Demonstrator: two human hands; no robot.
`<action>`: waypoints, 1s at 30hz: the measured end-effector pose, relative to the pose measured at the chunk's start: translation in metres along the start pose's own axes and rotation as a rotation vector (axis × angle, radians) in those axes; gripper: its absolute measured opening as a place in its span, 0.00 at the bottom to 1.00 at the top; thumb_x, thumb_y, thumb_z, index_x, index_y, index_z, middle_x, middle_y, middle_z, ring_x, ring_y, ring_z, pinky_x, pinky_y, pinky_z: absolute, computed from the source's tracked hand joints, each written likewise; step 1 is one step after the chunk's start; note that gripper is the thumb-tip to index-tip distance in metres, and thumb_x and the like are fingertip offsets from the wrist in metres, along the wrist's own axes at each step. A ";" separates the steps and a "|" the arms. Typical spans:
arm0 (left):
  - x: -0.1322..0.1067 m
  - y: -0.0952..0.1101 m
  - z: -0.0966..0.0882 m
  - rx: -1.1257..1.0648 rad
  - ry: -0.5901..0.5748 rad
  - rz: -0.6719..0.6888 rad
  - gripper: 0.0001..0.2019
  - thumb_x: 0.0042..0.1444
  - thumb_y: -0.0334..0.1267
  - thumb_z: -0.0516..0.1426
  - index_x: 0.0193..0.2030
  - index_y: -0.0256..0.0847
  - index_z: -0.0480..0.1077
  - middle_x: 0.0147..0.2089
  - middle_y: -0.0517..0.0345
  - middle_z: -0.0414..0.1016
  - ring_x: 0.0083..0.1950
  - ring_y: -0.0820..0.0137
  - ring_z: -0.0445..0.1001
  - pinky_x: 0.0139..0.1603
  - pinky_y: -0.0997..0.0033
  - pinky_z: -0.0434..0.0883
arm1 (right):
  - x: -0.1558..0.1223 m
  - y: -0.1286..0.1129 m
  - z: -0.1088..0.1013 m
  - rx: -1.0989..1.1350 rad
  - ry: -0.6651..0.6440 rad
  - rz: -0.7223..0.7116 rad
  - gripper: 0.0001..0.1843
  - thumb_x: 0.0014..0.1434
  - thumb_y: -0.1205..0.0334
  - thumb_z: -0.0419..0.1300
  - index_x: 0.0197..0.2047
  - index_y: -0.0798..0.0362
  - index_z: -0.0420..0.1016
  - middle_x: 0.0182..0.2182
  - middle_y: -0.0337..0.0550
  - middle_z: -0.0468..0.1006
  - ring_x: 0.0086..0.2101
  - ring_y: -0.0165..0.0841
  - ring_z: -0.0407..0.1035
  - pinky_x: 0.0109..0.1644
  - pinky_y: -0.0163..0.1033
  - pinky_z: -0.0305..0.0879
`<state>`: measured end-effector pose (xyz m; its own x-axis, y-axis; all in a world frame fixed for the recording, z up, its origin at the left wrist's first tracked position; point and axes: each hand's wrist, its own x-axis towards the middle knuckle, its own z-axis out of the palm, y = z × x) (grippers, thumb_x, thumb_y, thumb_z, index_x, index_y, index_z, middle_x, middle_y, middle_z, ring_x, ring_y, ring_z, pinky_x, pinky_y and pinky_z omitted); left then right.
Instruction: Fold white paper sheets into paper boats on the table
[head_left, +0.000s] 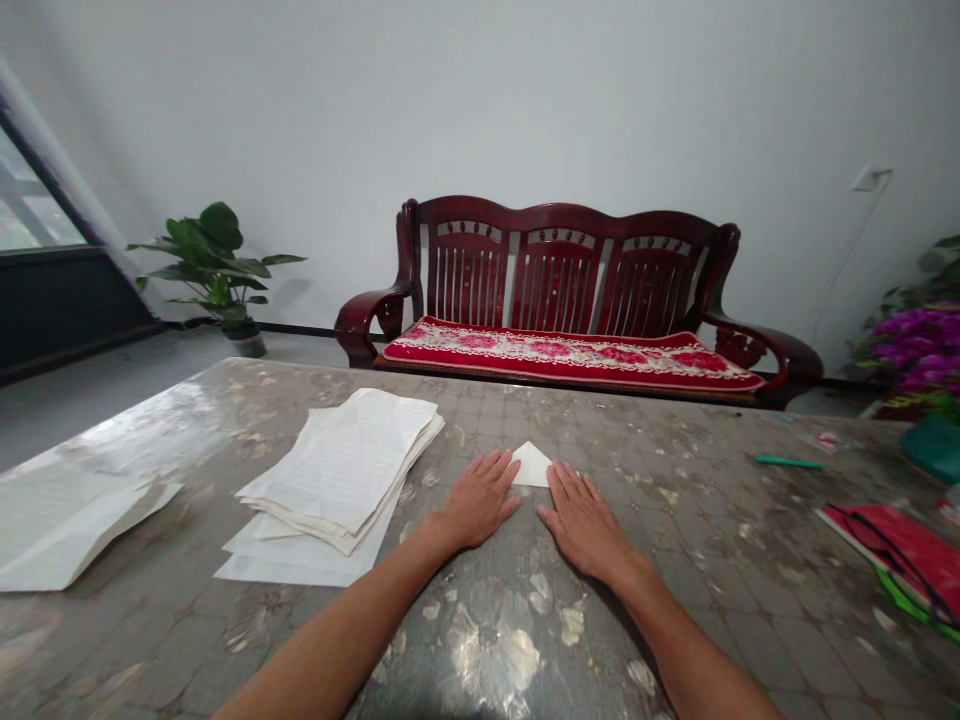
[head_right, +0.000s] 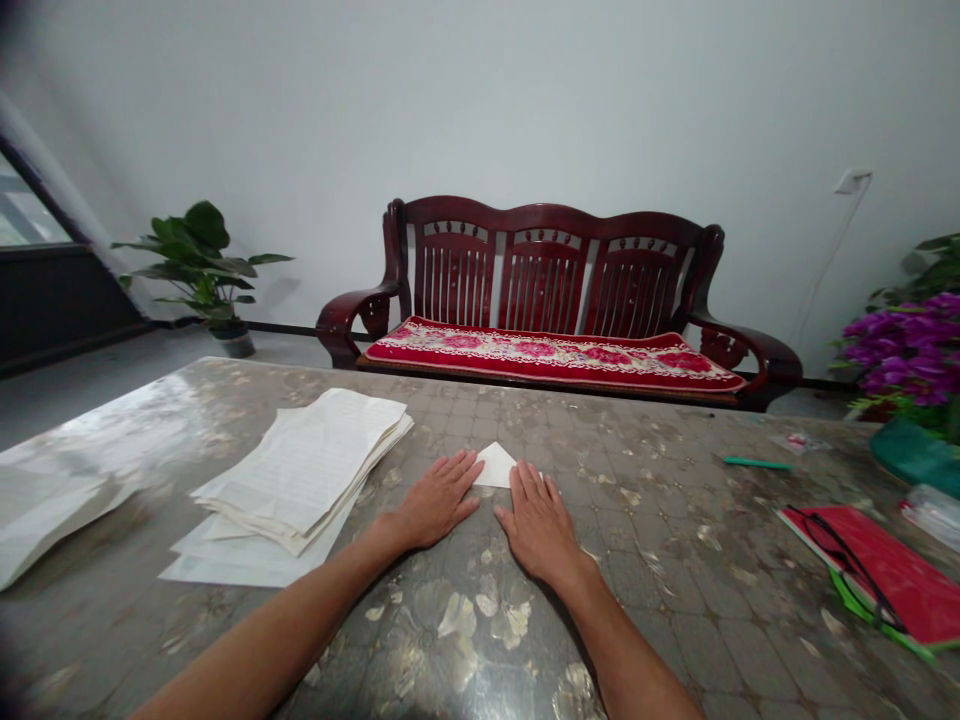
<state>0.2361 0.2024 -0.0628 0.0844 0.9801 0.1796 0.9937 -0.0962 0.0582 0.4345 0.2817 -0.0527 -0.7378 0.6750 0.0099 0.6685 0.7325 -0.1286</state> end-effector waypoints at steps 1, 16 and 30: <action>-0.001 -0.001 -0.001 0.006 -0.001 -0.009 0.27 0.69 0.49 0.46 0.69 0.39 0.57 0.72 0.46 0.56 0.73 0.58 0.54 0.70 0.52 0.57 | 0.000 0.002 0.001 -0.003 -0.005 0.011 0.36 0.68 0.49 0.41 0.72 0.62 0.49 0.71 0.54 0.47 0.70 0.41 0.42 0.72 0.54 0.41; -0.004 -0.005 0.008 0.029 0.039 -0.047 0.28 0.68 0.50 0.46 0.69 0.38 0.57 0.72 0.45 0.57 0.73 0.58 0.55 0.70 0.53 0.56 | 0.007 0.001 0.005 -0.031 0.043 0.119 0.36 0.68 0.48 0.41 0.72 0.63 0.51 0.71 0.56 0.48 0.70 0.43 0.41 0.71 0.54 0.38; 0.003 -0.010 0.010 0.075 0.083 -0.230 0.27 0.68 0.48 0.48 0.69 0.38 0.60 0.71 0.44 0.58 0.72 0.52 0.56 0.69 0.46 0.58 | 0.018 0.000 0.007 -0.024 -0.010 0.180 0.37 0.68 0.49 0.41 0.73 0.65 0.46 0.72 0.53 0.44 0.70 0.42 0.37 0.72 0.52 0.33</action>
<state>0.2276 0.2084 -0.0725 -0.1477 0.9569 0.2502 0.9890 0.1436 0.0348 0.4209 0.2928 -0.0590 -0.6065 0.7948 -0.0212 0.7920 0.6016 -0.1038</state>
